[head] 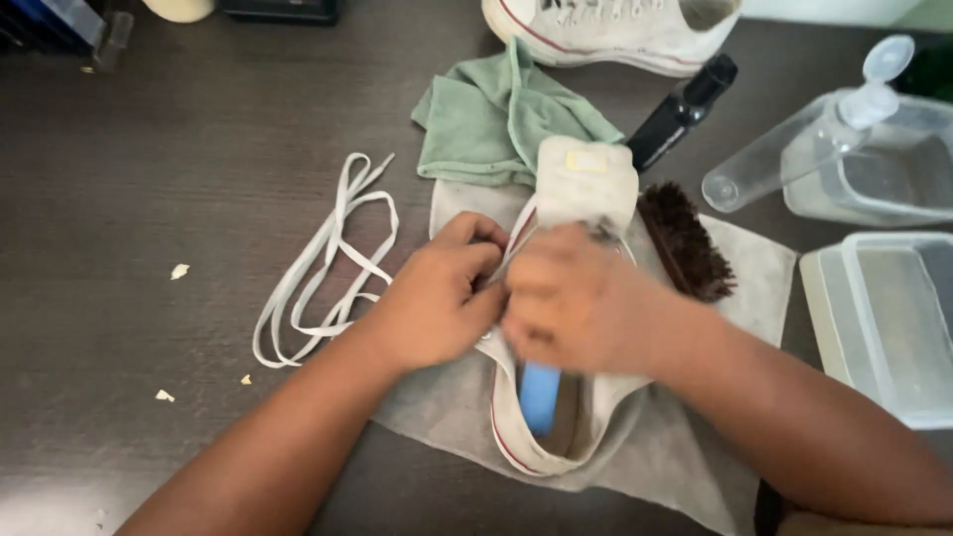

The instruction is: Scrubbing the interior of a white canvas shoe using a small brush and cleaning solution

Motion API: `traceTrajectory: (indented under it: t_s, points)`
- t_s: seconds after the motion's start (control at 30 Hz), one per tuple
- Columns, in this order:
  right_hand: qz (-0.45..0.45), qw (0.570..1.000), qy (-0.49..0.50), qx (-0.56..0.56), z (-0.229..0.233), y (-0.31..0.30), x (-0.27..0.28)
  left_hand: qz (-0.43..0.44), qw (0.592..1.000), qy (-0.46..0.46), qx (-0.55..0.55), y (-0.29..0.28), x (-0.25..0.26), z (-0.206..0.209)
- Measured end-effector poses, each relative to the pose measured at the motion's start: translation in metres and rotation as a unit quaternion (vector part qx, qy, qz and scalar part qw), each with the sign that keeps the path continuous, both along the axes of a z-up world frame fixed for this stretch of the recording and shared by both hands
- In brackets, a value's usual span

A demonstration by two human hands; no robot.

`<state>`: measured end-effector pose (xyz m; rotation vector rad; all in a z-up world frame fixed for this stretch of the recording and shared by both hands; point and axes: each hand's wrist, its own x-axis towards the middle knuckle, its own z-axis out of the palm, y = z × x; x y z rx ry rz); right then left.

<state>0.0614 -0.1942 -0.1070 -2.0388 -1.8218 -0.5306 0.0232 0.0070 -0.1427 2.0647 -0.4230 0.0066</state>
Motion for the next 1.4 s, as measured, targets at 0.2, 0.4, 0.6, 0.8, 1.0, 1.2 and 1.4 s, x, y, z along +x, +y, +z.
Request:
traceTrajectory:
  t_s: [0.2, 0.4, 0.6, 0.8, 1.0, 1.2, 1.4]
  points:
    - [-0.066, 0.996, -0.052, 0.015, 0.001, -0.018, 0.036, -0.005, 1.000, -0.004, -0.014, 0.001, -0.001, 0.008]
    - [0.002, 1.000, 0.002, 0.023, -0.030, -0.016, 0.015, -0.007, 1.000, 0.012, 0.001, 0.002, -0.002, 0.004]
    - [0.039, 0.998, 0.013, 0.039, 0.001, 0.005, -0.007, -0.011, 1.000, 0.012, 0.014, 0.002, -0.002, 0.008]
    - [-0.134, 0.988, -0.079, -0.020, 0.015, -0.029, 0.038, -0.028, 1.000, -0.012, 0.002, 0.004, -0.004, 0.008]
    - [-0.066, 0.956, -0.130, -0.254, -0.005, -0.007, 0.018, -0.046, 0.998, -0.036, -0.020, 0.006, -0.002, 0.006]
    - [0.047, 0.998, -0.020, -0.035, 0.008, -0.002, -0.005, -0.055, 0.997, -0.040, -0.027, 0.006, -0.001, 0.005]
    - [-0.147, 0.983, -0.106, -0.035, 0.017, -0.028, 0.034, -0.043, 0.998, -0.055, -0.001, 0.006, -0.003, 0.009]
